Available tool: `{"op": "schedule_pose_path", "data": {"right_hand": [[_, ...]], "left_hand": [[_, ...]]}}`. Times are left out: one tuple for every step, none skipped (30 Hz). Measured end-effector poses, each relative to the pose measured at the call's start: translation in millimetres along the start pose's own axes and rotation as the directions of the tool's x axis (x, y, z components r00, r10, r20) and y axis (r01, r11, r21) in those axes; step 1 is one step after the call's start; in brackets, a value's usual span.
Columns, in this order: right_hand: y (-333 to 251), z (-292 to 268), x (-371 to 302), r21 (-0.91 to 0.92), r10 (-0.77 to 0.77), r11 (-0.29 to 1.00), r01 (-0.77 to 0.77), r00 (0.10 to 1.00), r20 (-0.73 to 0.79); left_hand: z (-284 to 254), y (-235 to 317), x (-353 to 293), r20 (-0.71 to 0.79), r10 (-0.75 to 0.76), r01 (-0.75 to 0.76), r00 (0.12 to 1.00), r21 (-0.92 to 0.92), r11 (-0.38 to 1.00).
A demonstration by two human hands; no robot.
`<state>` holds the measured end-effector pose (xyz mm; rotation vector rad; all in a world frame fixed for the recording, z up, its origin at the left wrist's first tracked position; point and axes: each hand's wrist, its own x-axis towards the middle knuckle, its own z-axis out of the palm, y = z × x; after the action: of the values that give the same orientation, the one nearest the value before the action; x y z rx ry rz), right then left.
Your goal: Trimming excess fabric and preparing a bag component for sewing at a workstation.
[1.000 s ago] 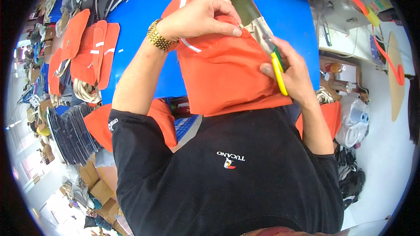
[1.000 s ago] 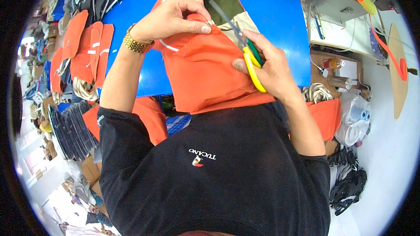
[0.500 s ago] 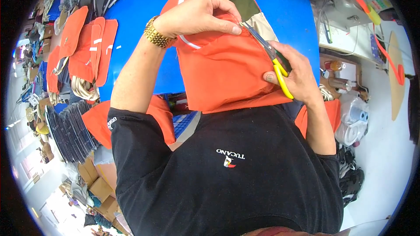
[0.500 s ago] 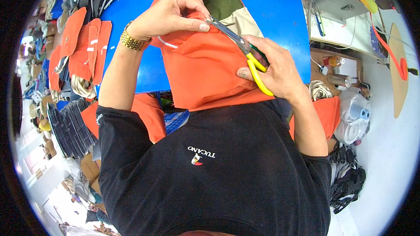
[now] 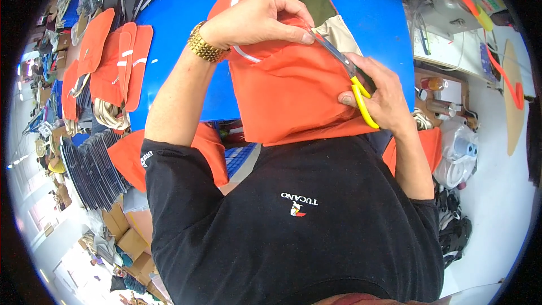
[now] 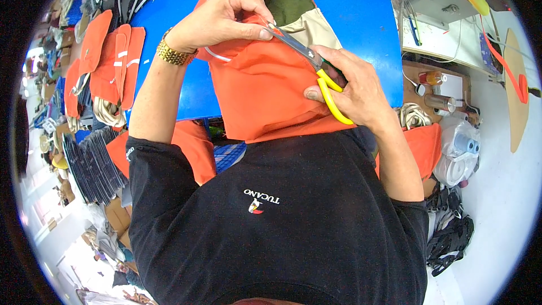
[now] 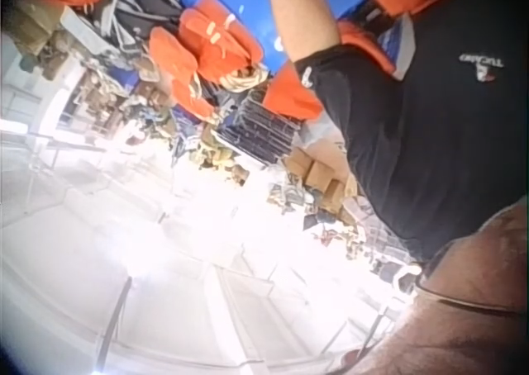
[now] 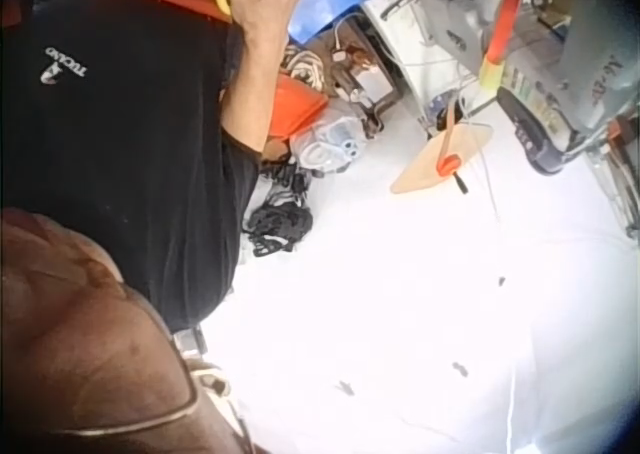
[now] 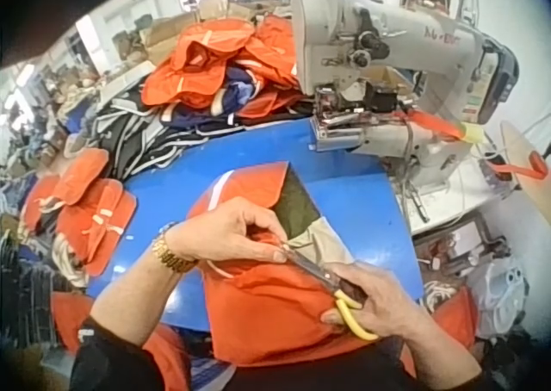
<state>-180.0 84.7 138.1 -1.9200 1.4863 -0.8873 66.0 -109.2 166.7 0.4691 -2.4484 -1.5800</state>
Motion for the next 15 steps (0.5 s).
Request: {"op": "schedule_pose_path", "data": {"right_hand": [[4.3, 2.3, -1.2, 0.000, 0.000, 1.000, 0.000, 1.000, 0.000], [12.6, 6.8, -3.6, -0.012, -0.052, 0.999, 0.051, 0.998, -0.043], [17.7, 9.3, -5.2, -0.025, -0.102, 0.995, 0.100, 0.991, -0.085], [18.4, 9.5, -5.9, -0.025, -0.102, 0.995, 0.100, 0.991, -0.086], [18.7, 9.4, -6.8, -0.031, -0.099, 0.995, 0.096, 0.991, -0.090], [18.4, 9.8, -7.5, -0.035, -0.097, 0.995, 0.094, 0.991, -0.092], [16.7, 9.1, -7.3, -0.035, -0.098, 0.995, 0.095, 0.991, -0.090], [13.5, 7.4, -6.4, -0.036, -0.072, 0.997, 0.069, 0.994, -0.078], [9.8, 5.5, -5.2, -0.038, -0.045, 0.998, 0.043, 0.997, -0.068], [5.8, 3.9, -3.6, -0.039, -0.046, 0.998, 0.043, 0.997, -0.067], [1.7, 2.5, -1.7, -0.054, -0.015, 0.998, 0.012, 0.999, -0.046], [-0.4, 1.0, -0.9, -0.072, 0.018, 0.997, -0.020, 0.999, -0.030], [2.2, 2.5, -1.5, -0.075, 0.018, 0.997, -0.020, 0.999, -0.031], [7.4, 6.0, -2.4, -0.070, -0.020, 0.997, 0.015, 0.998, -0.066], [10.6, 7.5, -2.5, -0.065, -0.059, 0.996, 0.053, 0.993, -0.099]], "left_hand": [[0.2, 0.3, 0.2, -0.001, 0.000, 0.000, 1.000, 0.000, 1.000], [0.3, 0.8, 0.5, -0.002, 0.016, -0.016, 1.000, 0.009, 1.000], [0.4, 1.1, 1.1, -0.002, 0.031, -0.031, 1.000, 0.017, 0.999], [0.9, 2.7, 1.9, -0.002, 0.032, -0.032, 0.999, 0.017, 0.999], [1.8, 5.2, 2.6, 0.001, 0.021, -0.021, 1.000, 0.001, 1.000], [2.4, 6.5, 2.0, 0.001, 0.007, -0.007, 1.000, -0.015, 1.000], [2.6, 5.8, 1.6, -0.001, 0.006, -0.006, 1.000, -0.015, 1.000], [2.7, 4.6, 1.5, -0.003, -0.002, 0.002, 1.000, 0.002, 1.000], [2.6, 4.0, 1.5, -0.004, -0.010, 0.010, 1.000, 0.019, 1.000], [3.3, 4.2, 2.1, -0.005, -0.009, 0.009, 1.000, 0.018, 1.000], [4.6, 4.6, 3.2, -0.005, 0.018, -0.018, 1.000, -0.008, 1.000], [5.1, 5.1, 5.0, -0.004, 0.048, -0.048, 0.999, -0.034, 0.998], [4.9, 4.4, 5.9, -0.003, 0.052, -0.052, 0.999, -0.034, 0.998], [4.5, 2.9, 6.9, -0.005, 0.044, -0.044, 0.999, -0.009, 0.999], [4.4, 2.1, 7.4, -0.009, 0.035, -0.034, 0.999, 0.017, 0.999]]}}
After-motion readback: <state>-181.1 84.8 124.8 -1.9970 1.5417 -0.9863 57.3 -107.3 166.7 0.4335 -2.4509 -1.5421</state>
